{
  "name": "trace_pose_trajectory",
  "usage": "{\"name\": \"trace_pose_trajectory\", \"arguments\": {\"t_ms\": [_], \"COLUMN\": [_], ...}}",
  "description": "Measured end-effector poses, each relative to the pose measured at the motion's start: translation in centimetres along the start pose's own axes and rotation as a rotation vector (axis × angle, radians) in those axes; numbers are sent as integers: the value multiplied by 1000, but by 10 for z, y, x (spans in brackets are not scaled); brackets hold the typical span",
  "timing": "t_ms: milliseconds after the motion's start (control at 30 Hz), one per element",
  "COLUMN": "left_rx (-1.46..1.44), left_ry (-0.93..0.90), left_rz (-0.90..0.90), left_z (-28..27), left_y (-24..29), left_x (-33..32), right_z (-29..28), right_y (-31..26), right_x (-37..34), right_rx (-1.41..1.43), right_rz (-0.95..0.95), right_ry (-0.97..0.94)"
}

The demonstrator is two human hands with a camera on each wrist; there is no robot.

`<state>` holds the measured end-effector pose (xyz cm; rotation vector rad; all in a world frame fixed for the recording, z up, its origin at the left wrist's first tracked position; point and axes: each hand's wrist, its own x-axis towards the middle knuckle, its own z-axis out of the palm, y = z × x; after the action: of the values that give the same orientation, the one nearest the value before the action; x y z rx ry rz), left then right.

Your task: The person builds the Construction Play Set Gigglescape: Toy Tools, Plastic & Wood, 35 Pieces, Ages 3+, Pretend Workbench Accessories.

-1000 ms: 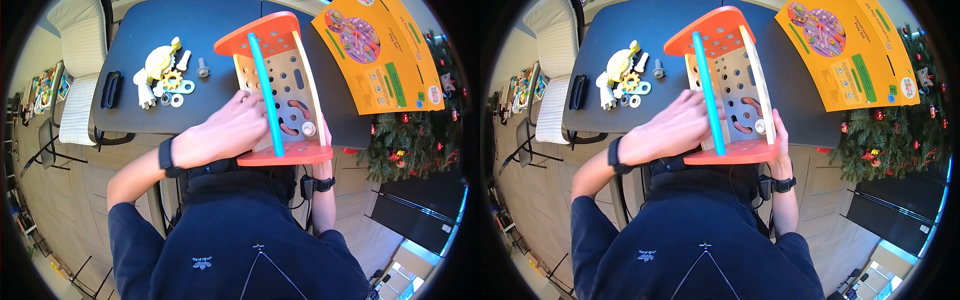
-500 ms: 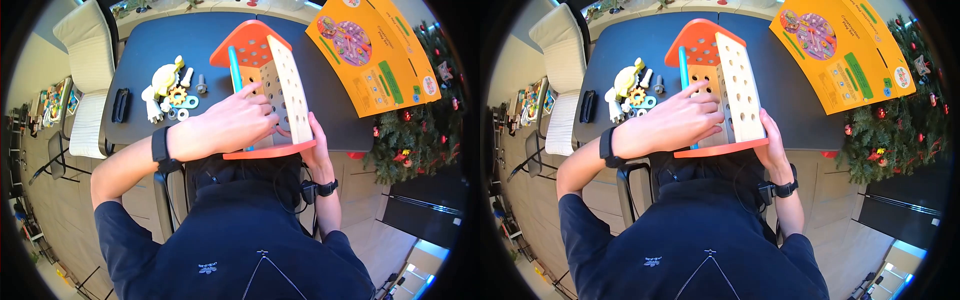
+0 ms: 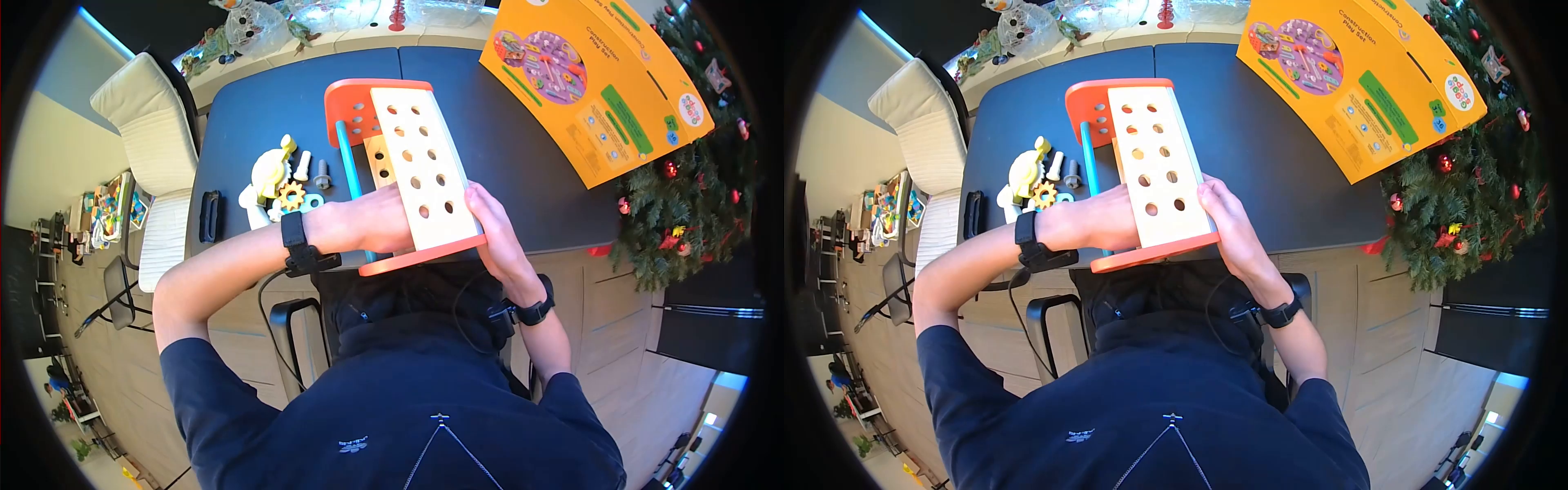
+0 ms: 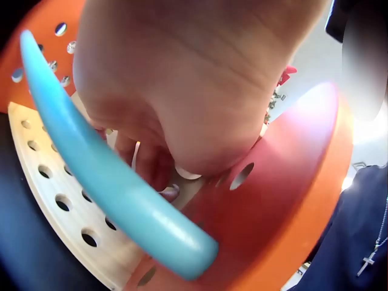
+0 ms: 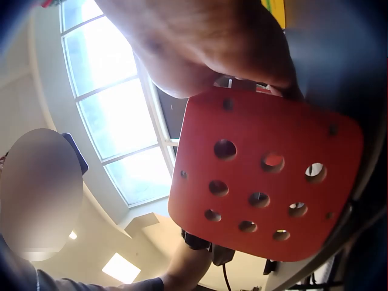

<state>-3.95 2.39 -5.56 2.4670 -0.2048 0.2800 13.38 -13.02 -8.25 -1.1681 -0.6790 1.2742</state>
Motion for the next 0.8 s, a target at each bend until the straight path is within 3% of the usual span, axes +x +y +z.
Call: {"name": "trace_pose_trajectory", "arguments": {"t_ms": [200,400,500,633,800], "left_rx": [-222,-134,-160,-350,-197], "left_ry": [-62,-13,-27,-51,-168], "left_rz": [-236,-302,-209,-226,-340], "left_z": [-2,2,8,-3,-20], "left_y": [-2,4,-11,-1,20], "left_x": [2,0,-1,8,6], "right_z": [5,-15,-26,-29,-30], "right_y": [1,15,30,35,41], "right_x": [8,8,2,-5,-4], "right_rx": [-47,-15,18,-152,-226], "right_rz": [-35,-33,-133,-217,-277], "right_ry": [35,18,-90,-115,-93]}}
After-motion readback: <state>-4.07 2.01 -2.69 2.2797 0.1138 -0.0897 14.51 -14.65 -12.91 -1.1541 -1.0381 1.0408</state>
